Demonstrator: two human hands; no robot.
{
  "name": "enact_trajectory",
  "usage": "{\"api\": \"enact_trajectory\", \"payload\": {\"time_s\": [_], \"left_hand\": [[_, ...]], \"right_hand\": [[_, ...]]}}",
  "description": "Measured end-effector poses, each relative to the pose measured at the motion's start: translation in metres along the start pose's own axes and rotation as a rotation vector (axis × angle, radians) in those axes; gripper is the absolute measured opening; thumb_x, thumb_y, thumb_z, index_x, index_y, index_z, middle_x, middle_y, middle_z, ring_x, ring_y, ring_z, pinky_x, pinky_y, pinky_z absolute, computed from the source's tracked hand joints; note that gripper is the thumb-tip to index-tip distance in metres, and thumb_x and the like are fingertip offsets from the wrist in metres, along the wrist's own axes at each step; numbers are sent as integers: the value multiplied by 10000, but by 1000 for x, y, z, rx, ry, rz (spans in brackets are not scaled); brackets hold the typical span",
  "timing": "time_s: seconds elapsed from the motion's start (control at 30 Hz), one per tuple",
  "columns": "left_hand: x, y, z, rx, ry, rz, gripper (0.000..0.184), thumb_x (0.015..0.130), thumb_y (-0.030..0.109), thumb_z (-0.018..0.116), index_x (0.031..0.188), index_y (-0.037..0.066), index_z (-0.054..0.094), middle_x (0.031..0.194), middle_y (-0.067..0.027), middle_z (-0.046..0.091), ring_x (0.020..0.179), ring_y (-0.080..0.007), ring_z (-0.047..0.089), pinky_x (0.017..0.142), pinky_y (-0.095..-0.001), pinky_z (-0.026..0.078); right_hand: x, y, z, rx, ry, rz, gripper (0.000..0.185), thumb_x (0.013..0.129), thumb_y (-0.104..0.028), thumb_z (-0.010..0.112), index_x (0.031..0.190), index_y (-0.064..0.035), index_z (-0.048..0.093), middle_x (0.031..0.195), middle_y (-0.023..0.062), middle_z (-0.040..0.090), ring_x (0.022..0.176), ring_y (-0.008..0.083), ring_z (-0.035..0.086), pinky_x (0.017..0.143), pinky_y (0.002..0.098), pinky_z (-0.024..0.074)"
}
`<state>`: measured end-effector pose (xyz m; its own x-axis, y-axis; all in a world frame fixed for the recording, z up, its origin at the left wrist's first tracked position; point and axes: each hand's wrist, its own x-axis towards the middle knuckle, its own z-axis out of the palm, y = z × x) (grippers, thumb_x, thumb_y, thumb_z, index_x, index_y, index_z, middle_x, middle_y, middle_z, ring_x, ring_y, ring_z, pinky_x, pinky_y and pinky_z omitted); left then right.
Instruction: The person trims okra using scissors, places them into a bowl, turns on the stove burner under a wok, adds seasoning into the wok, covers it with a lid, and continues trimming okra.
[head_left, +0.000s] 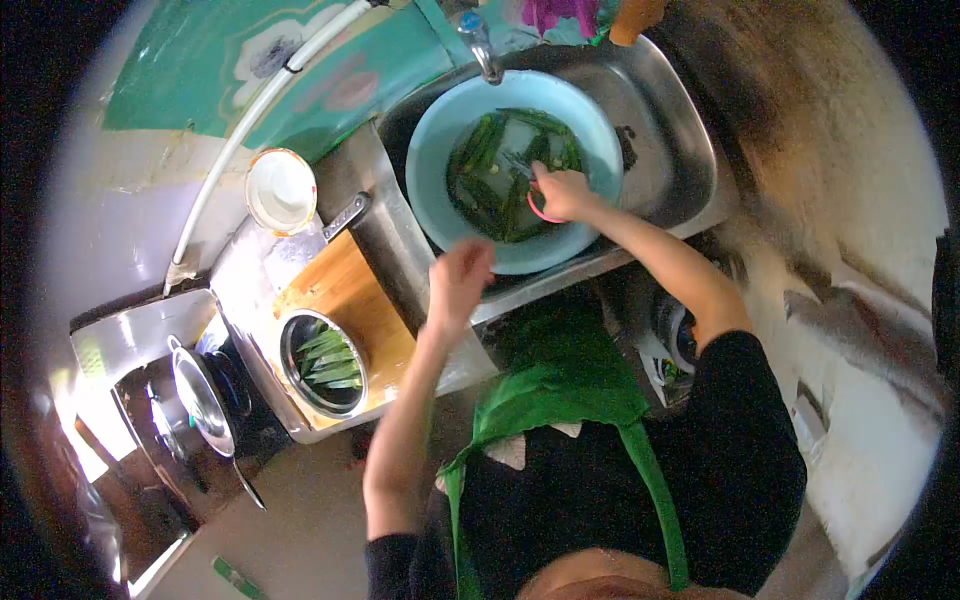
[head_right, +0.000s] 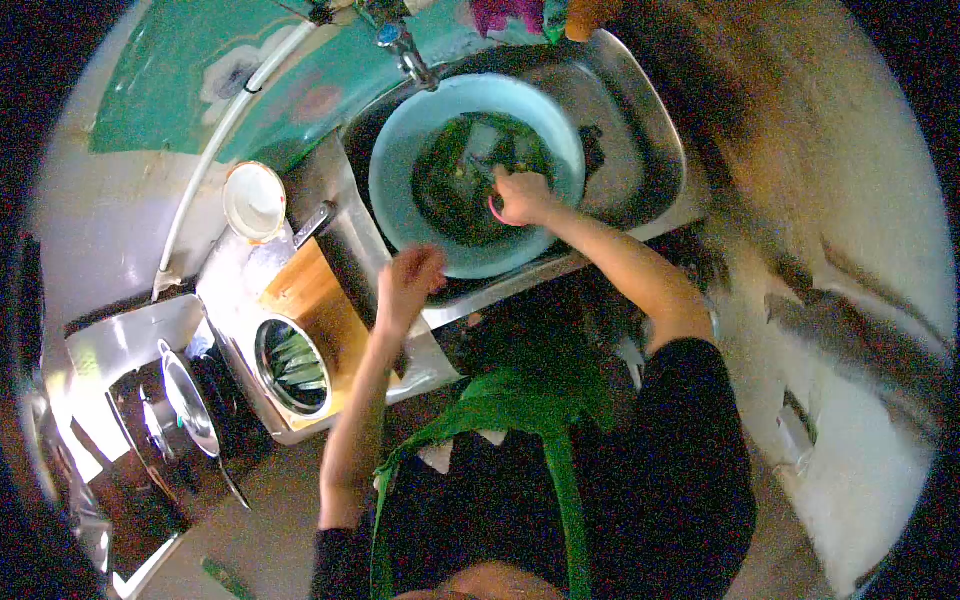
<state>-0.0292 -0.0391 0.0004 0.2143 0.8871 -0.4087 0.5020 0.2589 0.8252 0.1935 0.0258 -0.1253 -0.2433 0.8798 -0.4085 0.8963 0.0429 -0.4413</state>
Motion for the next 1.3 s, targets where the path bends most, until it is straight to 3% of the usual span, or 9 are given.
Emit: {"api": "enact_trajectory", "payload": {"time_s": [0.1,0.27,0.43,0.57,0.63,0.7,0.77,1.0,1.3], "left_hand": [[109,-29,17,359,148,343,151,845,96,535,953,14,600,807,-203,617,696,-314,617,665,-372,486],[207,-52,36,1476,-200,809,340,772,121,531,1109,113,573,1336,-112,417,1227,-349,368,955,-473,384],[249,-60,37,1628,-470,898,265,788,154,533,1048,125,578,1268,-115,480,1188,-316,432,953,-478,372],[251,-56,49,1452,-532,396,204,794,227,632,938,82,635,939,-124,650,947,-296,608,805,-417,470],[232,-43,48,834,-149,-42,329,773,272,676,990,32,615,961,-155,644,931,-314,624,775,-428,489],[214,-49,37,545,-124,-9,295,818,196,642,1024,-2,570,893,-164,642,835,-271,640,700,-396,498],[169,-33,25,-486,-177,-116,218,862,100,580,1051,0,538,850,-139,629,725,-191,610,603,-327,478],[87,0,2,-788,23,-41,214,922,115,514,1116,27,535,827,-52,622,650,-78,504,545,-198,382],[59,7,-11,-862,134,-75,251,897,114,562,1134,30,581,715,-34,590,490,-73,461,423,-197,327]], "right_hand": [[-26,10,-65,728,-271,339,530,755,-46,542,1267,8,419,802,91,605,634,196,626,529,332,523],[-40,60,-76,1319,-249,128,406,817,-140,593,1202,-56,498,712,35,585,545,131,586,482,270,515],[-51,65,-69,1663,-181,127,266,848,-179,602,1097,-97,557,642,-10,533,453,85,474,379,235,369],[-53,63,-68,1614,-346,169,170,826,-196,652,912,-102,539,597,-17,481,411,87,444,365,241,352],[-54,61,-62,1508,-295,181,264,799,-182,677,1003,-86,539,600,-19,458,431,78,474,372,237,368],[-55,51,-62,1307,-66,84,338,798,-115,656,1098,-54,513,644,-2,475,451,86,499,386,243,397],[-53,44,-73,1188,-159,94,370,815,-63,603,1166,-43,488,687,7,486,510,99,529,440,245,432],[-54,-29,-125,367,27,-234,280,795,-160,637,1046,-96,532,843,146,596,765,342,600,670,395,471],[-45,-82,-132,-10,178,-434,228,769,-102,638,957,-109,509,779,102,567,736,320,578,628,425,454]]}}
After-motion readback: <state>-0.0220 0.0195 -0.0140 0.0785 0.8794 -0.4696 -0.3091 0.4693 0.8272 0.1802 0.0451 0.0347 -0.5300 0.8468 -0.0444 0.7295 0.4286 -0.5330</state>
